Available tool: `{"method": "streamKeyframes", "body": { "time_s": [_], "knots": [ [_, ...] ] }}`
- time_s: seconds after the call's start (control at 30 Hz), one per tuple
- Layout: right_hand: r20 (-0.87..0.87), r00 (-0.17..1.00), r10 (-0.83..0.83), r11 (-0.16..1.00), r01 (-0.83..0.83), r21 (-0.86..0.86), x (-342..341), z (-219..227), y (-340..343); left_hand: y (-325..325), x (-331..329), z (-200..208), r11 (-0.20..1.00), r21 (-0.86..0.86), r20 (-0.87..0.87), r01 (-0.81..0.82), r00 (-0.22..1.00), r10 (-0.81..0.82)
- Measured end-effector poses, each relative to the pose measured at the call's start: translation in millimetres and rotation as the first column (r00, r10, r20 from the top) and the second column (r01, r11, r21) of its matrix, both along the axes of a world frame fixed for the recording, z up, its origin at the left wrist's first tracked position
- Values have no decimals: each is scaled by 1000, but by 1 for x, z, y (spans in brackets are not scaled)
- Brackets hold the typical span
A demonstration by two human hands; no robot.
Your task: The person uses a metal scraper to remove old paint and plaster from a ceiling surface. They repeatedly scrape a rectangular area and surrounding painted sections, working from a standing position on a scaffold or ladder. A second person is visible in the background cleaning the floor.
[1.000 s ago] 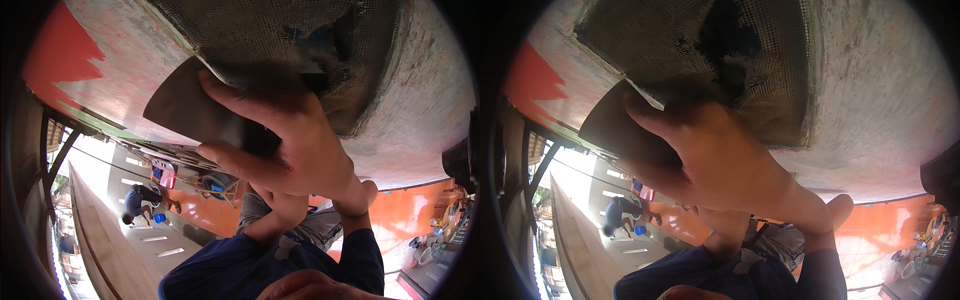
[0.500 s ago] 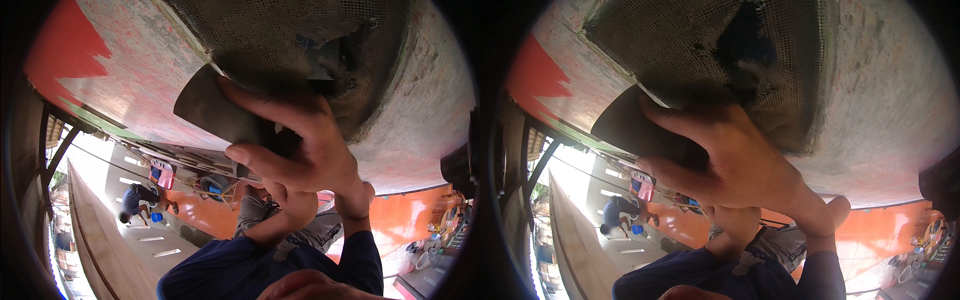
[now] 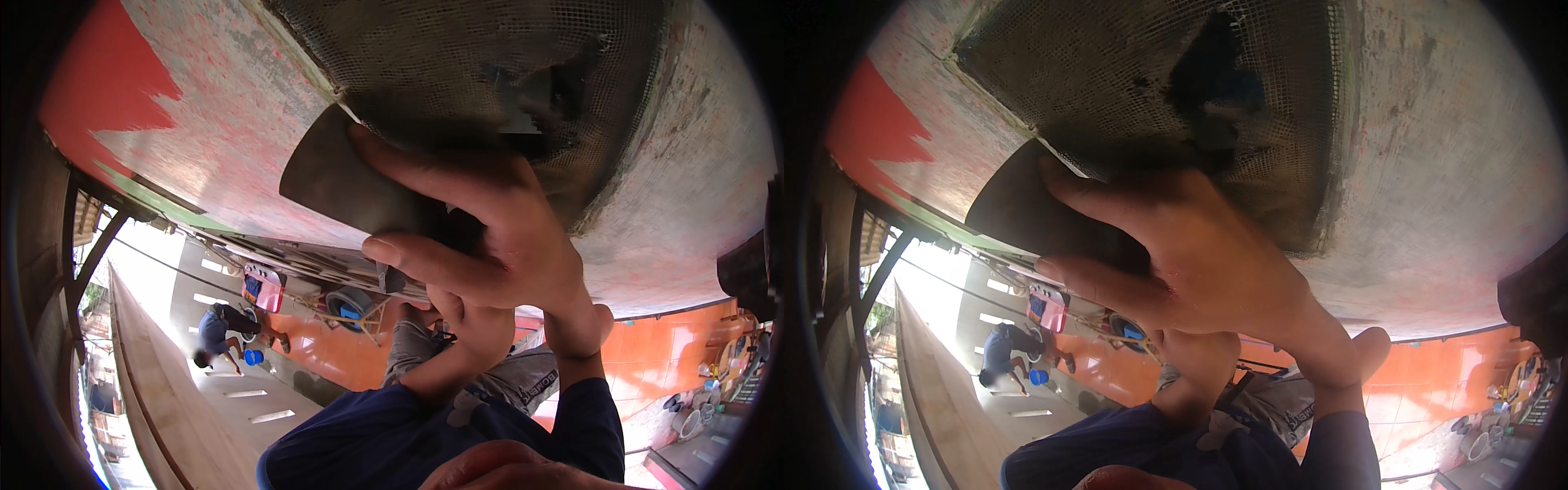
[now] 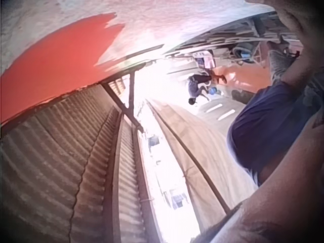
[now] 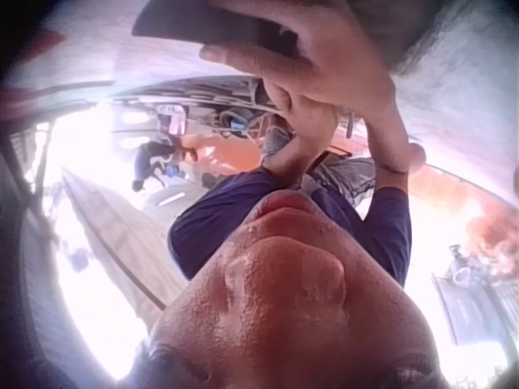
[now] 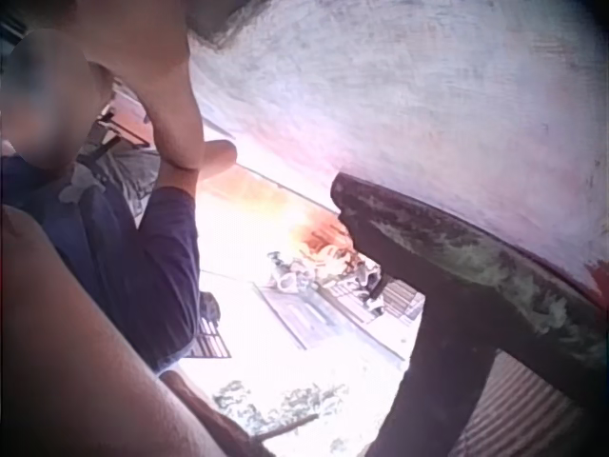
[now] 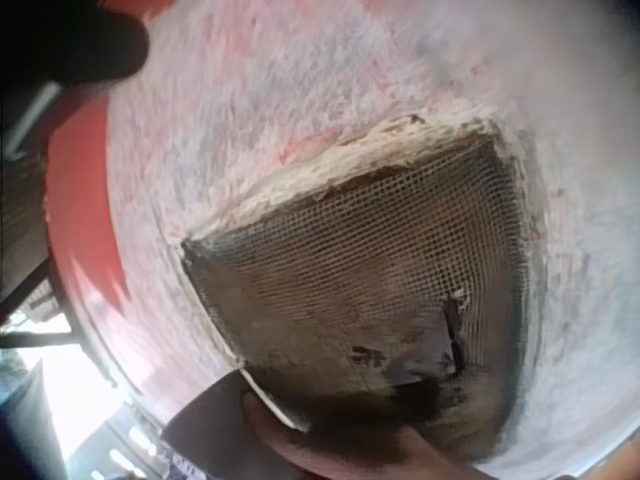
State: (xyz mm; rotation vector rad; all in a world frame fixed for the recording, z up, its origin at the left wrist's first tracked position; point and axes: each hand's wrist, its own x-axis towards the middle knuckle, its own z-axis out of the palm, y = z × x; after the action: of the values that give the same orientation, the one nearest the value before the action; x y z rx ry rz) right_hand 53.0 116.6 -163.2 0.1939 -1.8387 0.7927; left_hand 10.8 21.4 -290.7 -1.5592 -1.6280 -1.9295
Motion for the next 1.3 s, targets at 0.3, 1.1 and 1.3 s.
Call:
{"method": "streamKeyframes", "body": {
  "time_s": [0.3,1.1,1.3],
  "knots": [
    [-45,998,-34,999,33,-9,-4,-1,-2,6,-6,8,990,56,157,126,979,-133],
    [-22,999,-44,999,45,29,-13,0,2,13,-25,7,751,393,307,530,695,-651],
    [-112,994,1,999,3,43,-15,4,5,12,-21,22,742,399,373,539,644,-668]
  ]
}}
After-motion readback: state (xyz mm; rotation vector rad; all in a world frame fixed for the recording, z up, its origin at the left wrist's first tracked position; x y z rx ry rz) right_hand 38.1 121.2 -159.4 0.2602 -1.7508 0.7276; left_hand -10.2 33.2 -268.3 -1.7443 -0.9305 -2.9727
